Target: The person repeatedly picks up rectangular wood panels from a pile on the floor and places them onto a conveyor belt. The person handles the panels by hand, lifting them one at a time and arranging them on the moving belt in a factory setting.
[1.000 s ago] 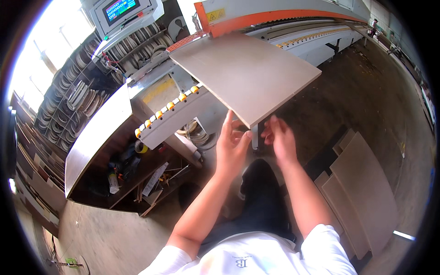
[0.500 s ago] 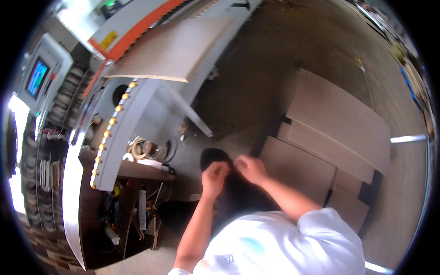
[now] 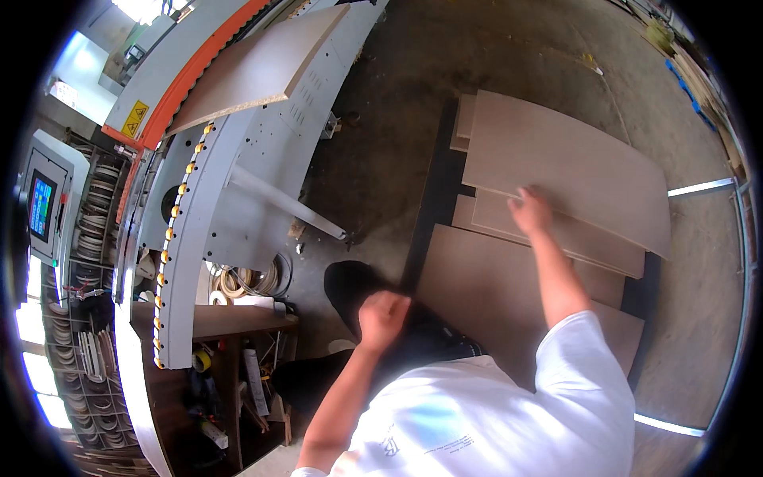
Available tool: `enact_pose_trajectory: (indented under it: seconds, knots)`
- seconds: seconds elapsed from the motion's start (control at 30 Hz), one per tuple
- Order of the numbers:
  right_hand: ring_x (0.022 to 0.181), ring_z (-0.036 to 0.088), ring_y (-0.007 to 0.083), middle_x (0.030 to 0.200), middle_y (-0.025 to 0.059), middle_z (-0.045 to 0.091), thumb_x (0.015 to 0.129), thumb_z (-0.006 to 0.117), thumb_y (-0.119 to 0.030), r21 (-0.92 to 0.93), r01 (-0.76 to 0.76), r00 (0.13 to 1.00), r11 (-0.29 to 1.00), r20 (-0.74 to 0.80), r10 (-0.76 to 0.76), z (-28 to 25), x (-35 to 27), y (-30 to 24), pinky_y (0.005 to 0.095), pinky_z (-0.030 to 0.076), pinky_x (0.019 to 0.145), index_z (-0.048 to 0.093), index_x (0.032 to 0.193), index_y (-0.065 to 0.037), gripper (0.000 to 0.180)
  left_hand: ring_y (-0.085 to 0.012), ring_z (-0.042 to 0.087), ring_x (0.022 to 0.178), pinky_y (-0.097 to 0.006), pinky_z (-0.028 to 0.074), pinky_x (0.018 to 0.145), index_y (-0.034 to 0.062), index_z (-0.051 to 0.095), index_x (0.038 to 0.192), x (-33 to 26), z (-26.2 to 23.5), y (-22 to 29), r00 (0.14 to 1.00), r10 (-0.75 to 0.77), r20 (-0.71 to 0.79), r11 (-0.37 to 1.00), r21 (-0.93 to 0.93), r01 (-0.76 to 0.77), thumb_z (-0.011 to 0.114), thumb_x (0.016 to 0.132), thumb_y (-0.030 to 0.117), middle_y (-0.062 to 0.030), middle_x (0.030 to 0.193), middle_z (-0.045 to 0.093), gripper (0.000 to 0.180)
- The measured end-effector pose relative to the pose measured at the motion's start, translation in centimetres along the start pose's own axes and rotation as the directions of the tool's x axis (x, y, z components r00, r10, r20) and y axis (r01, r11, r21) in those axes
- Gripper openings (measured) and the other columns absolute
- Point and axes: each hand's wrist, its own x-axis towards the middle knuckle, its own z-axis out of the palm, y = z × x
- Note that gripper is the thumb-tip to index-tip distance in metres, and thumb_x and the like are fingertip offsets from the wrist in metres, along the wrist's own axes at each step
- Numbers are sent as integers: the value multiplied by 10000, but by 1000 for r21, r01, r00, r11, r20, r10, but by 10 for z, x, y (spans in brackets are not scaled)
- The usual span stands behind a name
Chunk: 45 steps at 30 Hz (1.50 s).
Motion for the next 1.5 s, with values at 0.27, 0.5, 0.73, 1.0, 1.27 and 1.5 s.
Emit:
enact_pose_trajectory:
  seconds: [0.27, 0.5, 0.73, 1.0, 1.27, 1.5]
  knots:
    - [1578, 329, 270, 1690, 145, 379, 1039, 493, -587, -240, -177, 969, 954, 127, 212, 7, 17, 59, 422, 353, 1245, 429, 1590, -10, 801, -276, 628, 656, -403, 476, 615, 109, 662, 818, 6, 9, -2, 992, 103, -69, 992, 82, -98, 796, 869, 112, -53, 706, 633, 143]
    - [1559, 367, 270, 1683, 153, 390, 1032, 488, -618, -302, -88, 978, 949, 155, 140, -14, 6, 50, 428, 347, 1244, 444, 1580, -1, 826, -265, 641, 671, -393, 488, 621, 112, 669, 830, 16, 12, -2, 997, 73, -36, 989, 129, -68, 796, 861, 106, -42, 721, 649, 131]
    - [1546, 392, 260, 1663, 160, 423, 1008, 525, -637, -259, -26, 980, 966, 184, 76, -22, -36, 55, 409, 374, 1229, 470, 1558, 16, 856, -264, 639, 657, -399, 490, 623, 115, 678, 845, 17, 18, -1, 998, 63, -18, 990, 130, -60, 798, 865, 125, -38, 715, 646, 122]
    - [1504, 451, 266, 1602, 149, 505, 987, 628, -535, -136, 3, 995, 991, 96, 10, -19, -92, 46, 401, 410, 1202, 575, 1474, -11, 717, -280, 647, 681, -404, 501, 636, 113, 682, 856, 17, 19, 1, 997, 76, -1, 989, 123, -75, 795, 861, 123, -50, 730, 653, 113]
    - [1002, 741, 208, 1257, 63, 755, 995, 703, -416, 862, -304, 936, 406, 192, 294, 50, -80, 30, 339, 573, 879, 692, 1286, -55, 464, -296, 659, 720, -413, 511, 662, 105, 688, 862, 11, 15, 2, 994, 105, 17, 990, 96, -107, 781, 867, 121, -64, 769, 673, 95]
    - [1128, 709, 260, 1647, 106, 428, 1056, 604, -422, 541, -668, 677, -511, 728, -114, 12, -62, -124, 370, 553, 867, 284, 1620, -49, 748, -305, 658, 724, -420, 510, 672, 97, 690, 871, 7, 13, 0, 996, 94, -4, 991, 95, -93, 778, 867, 124, -66, 771, 676, 93]
